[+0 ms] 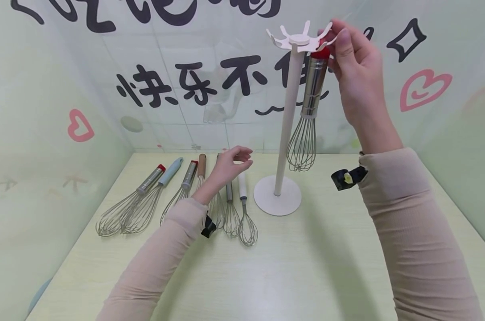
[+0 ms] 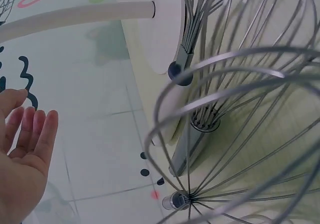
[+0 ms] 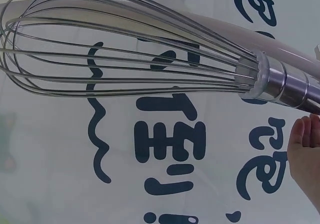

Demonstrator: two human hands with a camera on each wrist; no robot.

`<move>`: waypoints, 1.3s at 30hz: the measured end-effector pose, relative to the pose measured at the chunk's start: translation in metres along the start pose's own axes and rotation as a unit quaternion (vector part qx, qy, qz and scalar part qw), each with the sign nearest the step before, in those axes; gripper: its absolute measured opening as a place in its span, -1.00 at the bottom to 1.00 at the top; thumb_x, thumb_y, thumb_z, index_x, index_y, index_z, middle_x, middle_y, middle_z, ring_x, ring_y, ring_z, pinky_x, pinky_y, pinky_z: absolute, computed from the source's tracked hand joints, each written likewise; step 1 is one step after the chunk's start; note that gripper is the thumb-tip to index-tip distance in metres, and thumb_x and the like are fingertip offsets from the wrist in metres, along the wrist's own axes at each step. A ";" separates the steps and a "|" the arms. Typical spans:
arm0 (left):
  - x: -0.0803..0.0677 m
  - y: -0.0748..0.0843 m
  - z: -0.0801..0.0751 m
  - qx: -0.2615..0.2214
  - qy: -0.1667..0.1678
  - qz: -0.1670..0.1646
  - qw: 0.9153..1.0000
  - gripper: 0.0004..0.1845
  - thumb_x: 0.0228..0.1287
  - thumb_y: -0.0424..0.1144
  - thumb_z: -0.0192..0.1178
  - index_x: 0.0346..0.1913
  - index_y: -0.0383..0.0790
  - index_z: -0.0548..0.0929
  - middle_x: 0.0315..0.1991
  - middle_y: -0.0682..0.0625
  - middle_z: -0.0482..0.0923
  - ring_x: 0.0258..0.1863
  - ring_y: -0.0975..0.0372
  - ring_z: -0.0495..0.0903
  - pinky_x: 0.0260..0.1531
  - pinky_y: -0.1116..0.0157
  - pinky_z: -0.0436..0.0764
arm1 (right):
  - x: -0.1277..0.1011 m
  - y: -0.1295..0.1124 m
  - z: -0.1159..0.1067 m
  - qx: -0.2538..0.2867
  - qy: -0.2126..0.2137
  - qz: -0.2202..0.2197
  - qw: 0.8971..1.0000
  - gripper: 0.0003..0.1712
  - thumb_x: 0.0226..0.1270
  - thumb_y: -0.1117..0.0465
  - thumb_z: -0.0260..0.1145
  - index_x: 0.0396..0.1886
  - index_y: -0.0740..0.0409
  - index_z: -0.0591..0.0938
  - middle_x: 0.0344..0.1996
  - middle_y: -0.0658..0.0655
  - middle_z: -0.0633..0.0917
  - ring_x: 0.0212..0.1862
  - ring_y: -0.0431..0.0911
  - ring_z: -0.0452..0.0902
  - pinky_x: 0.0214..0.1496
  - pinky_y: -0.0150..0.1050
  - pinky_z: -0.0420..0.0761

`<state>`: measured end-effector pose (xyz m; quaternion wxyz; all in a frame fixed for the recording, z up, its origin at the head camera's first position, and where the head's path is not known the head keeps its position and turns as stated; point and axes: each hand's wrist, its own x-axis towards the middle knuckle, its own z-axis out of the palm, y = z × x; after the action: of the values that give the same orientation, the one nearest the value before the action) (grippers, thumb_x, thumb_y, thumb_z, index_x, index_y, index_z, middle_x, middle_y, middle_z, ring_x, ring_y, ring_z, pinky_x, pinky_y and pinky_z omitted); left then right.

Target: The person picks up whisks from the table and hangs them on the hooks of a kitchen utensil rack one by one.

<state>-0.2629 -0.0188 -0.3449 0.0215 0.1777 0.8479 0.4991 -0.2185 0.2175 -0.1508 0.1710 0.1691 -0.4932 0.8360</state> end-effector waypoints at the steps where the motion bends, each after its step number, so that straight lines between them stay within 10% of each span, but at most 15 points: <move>1: 0.000 -0.002 0.001 0.001 0.000 -0.003 1.000 -0.65 0.29 -0.31 0.19 0.13 -0.26 0.54 0.02 -0.14 0.61 0.03 0.09 0.60 0.05 0.24 0.62 | 0.000 0.000 0.000 0.011 0.000 0.004 1.000 -0.60 0.34 0.25 0.07 0.12 0.29 0.54 -0.02 0.21 0.60 -0.01 -0.06 0.46 -0.02 -0.40 0.54; 20: -0.007 -0.024 0.009 0.029 -0.022 -0.048 0.998 -0.61 0.28 -0.33 0.20 0.16 -0.28 0.51 0.09 -0.20 0.56 0.10 0.05 0.55 0.14 0.18 0.58 | 0.010 0.002 -0.004 0.180 -0.029 0.071 0.981 -0.56 0.34 0.31 0.05 0.16 0.45 0.45 -0.13 0.30 0.58 0.07 0.03 0.45 0.14 -0.24 0.50; 39: -0.009 -0.042 0.017 0.047 -0.021 -0.089 0.995 -0.58 0.21 -0.43 0.20 0.16 -0.30 0.51 0.08 -0.21 0.56 0.09 0.03 0.56 0.11 0.20 0.60 | 0.010 0.002 -0.005 0.199 -0.032 0.058 0.978 -0.62 0.34 0.35 0.06 0.08 0.51 0.43 -0.17 0.33 0.55 0.00 0.05 0.46 0.06 -0.26 0.50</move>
<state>-0.2630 -0.0259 -0.3906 0.0750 0.1126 0.8821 0.4513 -0.2290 0.2225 -0.1497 0.0689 0.1977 -0.3315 0.9199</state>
